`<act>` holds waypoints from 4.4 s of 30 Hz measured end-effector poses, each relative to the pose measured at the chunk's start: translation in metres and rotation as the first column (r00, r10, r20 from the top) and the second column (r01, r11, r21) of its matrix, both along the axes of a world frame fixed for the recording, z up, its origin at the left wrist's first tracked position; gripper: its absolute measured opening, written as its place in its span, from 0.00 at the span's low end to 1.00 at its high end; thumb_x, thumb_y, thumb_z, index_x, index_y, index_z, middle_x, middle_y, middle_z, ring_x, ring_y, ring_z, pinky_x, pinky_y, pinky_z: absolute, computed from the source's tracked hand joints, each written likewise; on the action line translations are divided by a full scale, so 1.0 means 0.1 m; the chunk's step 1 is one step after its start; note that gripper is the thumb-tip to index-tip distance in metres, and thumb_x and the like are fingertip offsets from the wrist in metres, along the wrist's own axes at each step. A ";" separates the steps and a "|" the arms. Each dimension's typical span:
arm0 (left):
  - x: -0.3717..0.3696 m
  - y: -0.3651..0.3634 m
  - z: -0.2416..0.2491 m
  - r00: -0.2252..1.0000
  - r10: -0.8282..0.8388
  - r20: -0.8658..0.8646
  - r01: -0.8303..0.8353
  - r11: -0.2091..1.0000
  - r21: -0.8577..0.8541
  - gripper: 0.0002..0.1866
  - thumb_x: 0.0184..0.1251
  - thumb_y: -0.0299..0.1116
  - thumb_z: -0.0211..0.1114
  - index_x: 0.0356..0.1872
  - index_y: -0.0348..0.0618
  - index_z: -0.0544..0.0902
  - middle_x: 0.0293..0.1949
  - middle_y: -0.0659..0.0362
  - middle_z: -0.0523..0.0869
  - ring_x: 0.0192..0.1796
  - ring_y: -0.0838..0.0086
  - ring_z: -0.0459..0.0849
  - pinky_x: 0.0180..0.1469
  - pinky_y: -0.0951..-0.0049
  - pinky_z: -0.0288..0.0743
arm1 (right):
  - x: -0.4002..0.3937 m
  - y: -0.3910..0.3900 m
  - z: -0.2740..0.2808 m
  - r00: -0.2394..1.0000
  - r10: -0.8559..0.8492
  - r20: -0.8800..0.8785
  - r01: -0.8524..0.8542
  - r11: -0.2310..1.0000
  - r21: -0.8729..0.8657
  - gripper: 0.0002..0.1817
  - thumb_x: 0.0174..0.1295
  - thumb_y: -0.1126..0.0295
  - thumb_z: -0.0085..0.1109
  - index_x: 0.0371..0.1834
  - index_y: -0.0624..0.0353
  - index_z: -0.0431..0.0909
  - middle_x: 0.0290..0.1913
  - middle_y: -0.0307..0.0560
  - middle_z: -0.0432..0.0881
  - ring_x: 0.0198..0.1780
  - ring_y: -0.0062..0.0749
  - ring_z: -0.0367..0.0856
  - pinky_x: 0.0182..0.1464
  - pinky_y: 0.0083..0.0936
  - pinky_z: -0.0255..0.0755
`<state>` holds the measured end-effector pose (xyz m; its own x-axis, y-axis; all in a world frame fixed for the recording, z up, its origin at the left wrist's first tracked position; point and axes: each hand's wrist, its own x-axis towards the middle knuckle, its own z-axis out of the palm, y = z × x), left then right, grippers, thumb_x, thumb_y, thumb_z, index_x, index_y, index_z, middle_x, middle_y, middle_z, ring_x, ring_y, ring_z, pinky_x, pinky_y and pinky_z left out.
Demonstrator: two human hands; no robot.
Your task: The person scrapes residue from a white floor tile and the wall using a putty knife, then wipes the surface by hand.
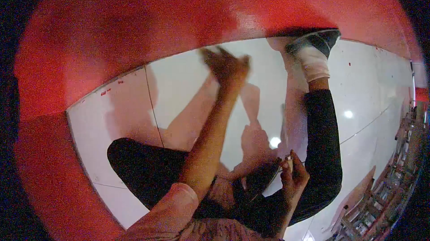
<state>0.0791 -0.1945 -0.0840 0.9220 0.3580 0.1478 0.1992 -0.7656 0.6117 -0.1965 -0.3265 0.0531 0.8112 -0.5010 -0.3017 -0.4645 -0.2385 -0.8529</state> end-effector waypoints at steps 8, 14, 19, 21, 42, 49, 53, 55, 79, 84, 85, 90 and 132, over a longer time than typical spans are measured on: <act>-0.40 0.32 -0.12 0.922 -0.337 0.190 0.348 0.937 -0.025 0.32 0.55 0.40 0.67 0.57 0.30 0.72 0.60 0.38 0.74 0.64 0.45 0.69 0.68 0.47 0.56 | 0.00 -0.08 -0.01 0.969 -0.184 0.165 0.174 0.982 0.069 0.26 0.65 0.64 0.61 0.62 0.69 0.71 0.29 0.36 0.76 0.19 0.09 0.62 0.19 0.10 0.54; -0.19 0.92 -0.24 0.966 0.151 -0.211 -0.052 0.910 0.411 0.55 0.62 0.68 0.51 0.72 0.26 0.47 0.73 0.31 0.42 0.76 0.39 0.37 0.69 0.31 0.33 | -0.01 -0.07 0.00 0.974 -0.181 0.137 0.166 0.980 0.110 0.26 0.63 0.66 0.61 0.61 0.69 0.72 0.30 0.36 0.78 0.20 0.10 0.63 0.20 0.11 0.56; -0.04 -0.52 0.13 0.932 -0.358 -0.061 0.360 0.933 0.019 0.47 0.58 0.50 0.65 0.66 0.19 0.57 0.69 0.24 0.51 0.74 0.36 0.44 0.74 0.43 0.36 | 0.01 -0.06 0.06 0.976 -0.200 0.088 0.191 0.976 0.107 0.26 0.63 0.64 0.62 0.60 0.69 0.73 0.30 0.37 0.77 0.19 0.10 0.63 0.20 0.11 0.55; -0.10 -0.97 -0.16 0.593 -0.731 0.338 0.780 0.625 -0.017 0.30 0.55 0.46 0.68 0.54 0.35 0.76 0.64 0.38 0.68 0.70 0.43 0.59 0.70 0.47 0.52 | 0.02 -0.05 0.05 0.973 -0.204 0.110 0.194 0.977 0.093 0.27 0.62 0.63 0.63 0.60 0.68 0.73 0.29 0.36 0.77 0.19 0.10 0.63 0.20 0.11 0.55; -0.35 0.68 0.00 0.843 -0.530 0.093 0.526 0.848 0.062 0.40 0.52 0.47 0.66 0.57 0.18 0.68 0.61 0.30 0.68 0.67 0.38 0.63 0.70 0.50 0.54 | 0.08 -0.03 -0.07 0.993 -0.002 0.116 -0.003 0.999 0.037 0.28 0.65 0.60 0.61 0.63 0.67 0.71 0.28 0.32 0.75 0.19 0.08 0.59 0.19 0.11 0.50; -0.77 0.75 0.20 0.602 -0.731 0.321 0.701 0.676 0.227 0.07 0.54 0.36 0.66 0.30 0.46 0.83 0.39 0.54 0.84 0.41 0.62 0.83 0.42 0.59 0.76 | 0.10 -0.02 -0.04 0.978 0.075 0.195 -0.068 0.997 -0.042 0.25 0.66 0.62 0.60 0.62 0.65 0.72 0.29 0.34 0.76 0.18 0.09 0.60 0.18 0.11 0.52; -1.11 1.12 0.50 0.472 -0.871 0.136 0.811 0.369 -0.453 0.09 0.56 0.36 0.68 0.24 0.41 0.82 0.24 0.52 0.82 0.28 0.60 0.82 0.34 0.61 0.75 | 0.08 -0.01 0.04 0.957 0.109 0.269 -0.108 0.994 -0.019 0.23 0.68 0.63 0.57 0.62 0.64 0.73 0.30 0.36 0.77 0.17 0.09 0.60 0.16 0.12 0.51; -1.42 1.54 0.86 0.633 -0.718 0.291 0.770 0.545 -0.331 0.13 0.57 0.35 0.68 0.19 0.38 0.79 0.16 0.50 0.77 0.20 0.59 0.78 0.29 0.61 0.72 | 0.10 0.07 0.07 0.941 0.128 0.312 -0.125 0.992 -0.031 0.22 0.68 0.63 0.56 0.62 0.63 0.73 0.30 0.36 0.77 0.17 0.09 0.60 0.16 0.12 0.50; -4.69 4.35 -0.28 0.948 0.281 -0.151 -0.261 0.955 0.139 0.43 0.58 0.58 0.64 0.68 0.40 0.63 0.70 0.45 0.63 0.73 0.51 0.57 0.72 0.46 0.46 | -0.25 0.08 0.92 0.885 0.181 0.429 -0.099 0.974 -0.205 0.28 0.69 0.56 0.51 0.65 0.66 0.70 0.59 0.60 0.77 0.57 0.40 0.75 0.59 0.31 0.68; -5.25 5.25 -0.22 0.566 0.802 -0.190 -0.648 0.575 0.499 0.43 0.67 0.61 0.51 0.73 0.40 0.56 0.74 0.38 0.48 0.76 0.43 0.39 0.69 0.33 0.43 | -0.18 -0.24 0.69 0.858 0.318 0.403 -0.150 0.906 -0.396 0.26 0.70 0.57 0.50 0.63 0.66 0.71 0.60 0.61 0.76 0.58 0.41 0.75 0.59 0.30 0.68; -5.25 5.19 -0.19 0.676 0.730 -0.102 -0.603 0.627 0.493 0.42 0.66 0.58 0.54 0.73 0.42 0.55 0.75 0.41 0.47 0.76 0.43 0.41 0.69 0.34 0.47 | -0.17 -0.26 0.63 0.835 0.352 0.422 -0.155 0.888 -0.433 0.26 0.70 0.57 0.50 0.63 0.66 0.71 0.60 0.61 0.76 0.58 0.41 0.75 0.58 0.30 0.68; -4.93 4.20 -0.15 0.976 0.195 -0.101 -0.161 0.948 0.274 0.40 0.62 0.54 0.62 0.70 0.46 0.60 0.73 0.44 0.55 0.74 0.44 0.50 0.70 0.39 0.45 | -0.09 -0.15 0.48 0.867 0.348 0.357 -0.219 0.910 -0.353 0.24 0.71 0.59 0.49 0.62 0.66 0.72 0.60 0.60 0.75 0.59 0.42 0.74 0.59 0.30 0.68; -5.74 4.69 -0.80 0.901 0.430 -0.052 -0.358 0.806 0.471 0.38 0.67 0.54 0.58 0.72 0.49 0.58 0.74 0.46 0.52 0.77 0.49 0.44 0.73 0.42 0.35 | -0.16 0.44 0.60 0.875 0.359 0.325 -0.269 0.918 -0.291 0.27 0.70 0.58 0.51 0.62 0.71 0.71 0.59 0.56 0.76 0.56 0.38 0.75 0.60 0.31 0.67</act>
<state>-0.4946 0.2747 -0.1637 0.7390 0.6252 0.2509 0.6028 -0.7800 0.1680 -0.2130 -0.2823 0.1133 0.9658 -0.2194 0.1379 0.0012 -0.5282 -0.8491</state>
